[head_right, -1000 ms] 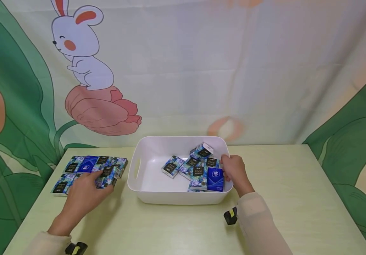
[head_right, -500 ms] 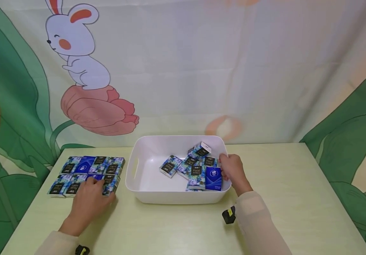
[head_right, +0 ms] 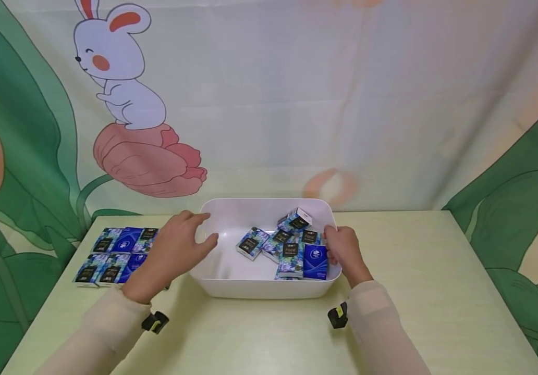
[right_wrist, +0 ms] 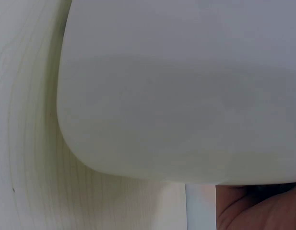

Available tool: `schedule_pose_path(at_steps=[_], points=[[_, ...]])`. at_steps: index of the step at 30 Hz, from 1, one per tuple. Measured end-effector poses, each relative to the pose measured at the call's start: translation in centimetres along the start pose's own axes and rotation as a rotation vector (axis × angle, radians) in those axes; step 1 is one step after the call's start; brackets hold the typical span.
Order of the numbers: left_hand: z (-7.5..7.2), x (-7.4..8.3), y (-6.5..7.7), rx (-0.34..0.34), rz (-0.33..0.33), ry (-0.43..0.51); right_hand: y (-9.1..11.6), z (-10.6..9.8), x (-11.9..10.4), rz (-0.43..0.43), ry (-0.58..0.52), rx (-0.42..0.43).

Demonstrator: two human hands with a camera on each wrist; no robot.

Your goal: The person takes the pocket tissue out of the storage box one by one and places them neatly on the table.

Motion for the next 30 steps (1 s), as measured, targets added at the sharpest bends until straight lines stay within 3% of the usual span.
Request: schedule_pose_path(at_steps=[3, 7, 15, 18, 21, 30], points=[[1.3, 1.8, -0.8, -0.089, 0.014, -0.029, 0.0, 0.1, 0.1, -0.003, 0.004, -0.004], [3.7, 3.3, -1.8, -0.227, -0.017, -0.072, 0.0, 0.2, 0.0, -0.005, 0.006, -0.001], [9.8, 3.8, -2.6, -0.437, -0.102, -0.177, 0.1, 0.3, 0.3, 0.005, 0.006, -0.005], [11.4, 3.7, -2.5, -0.454, -0.109, -0.218, 0.1, 0.4, 0.3, 0.001, 0.008, -0.003], [12.1, 3.7, -2.3, -0.445, -0.109, -0.237, 0.2, 0.5, 0.1, -0.010, 0.007, 0.000], [11.9, 4.3, -2.9, -0.310, -0.007, -0.208, 0.1, 0.1, 0.2, -0.012, 0.029, 0.012]])
Point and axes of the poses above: each hand's wrist, its own y-axis away from the middle knuckle, its own z-axis out of the palm, x = y × z, the point moved 5 cm from there along -y, towards the middle knuckle, and after that the axes turned 14 degrees about -z, right-handed, at the moved point
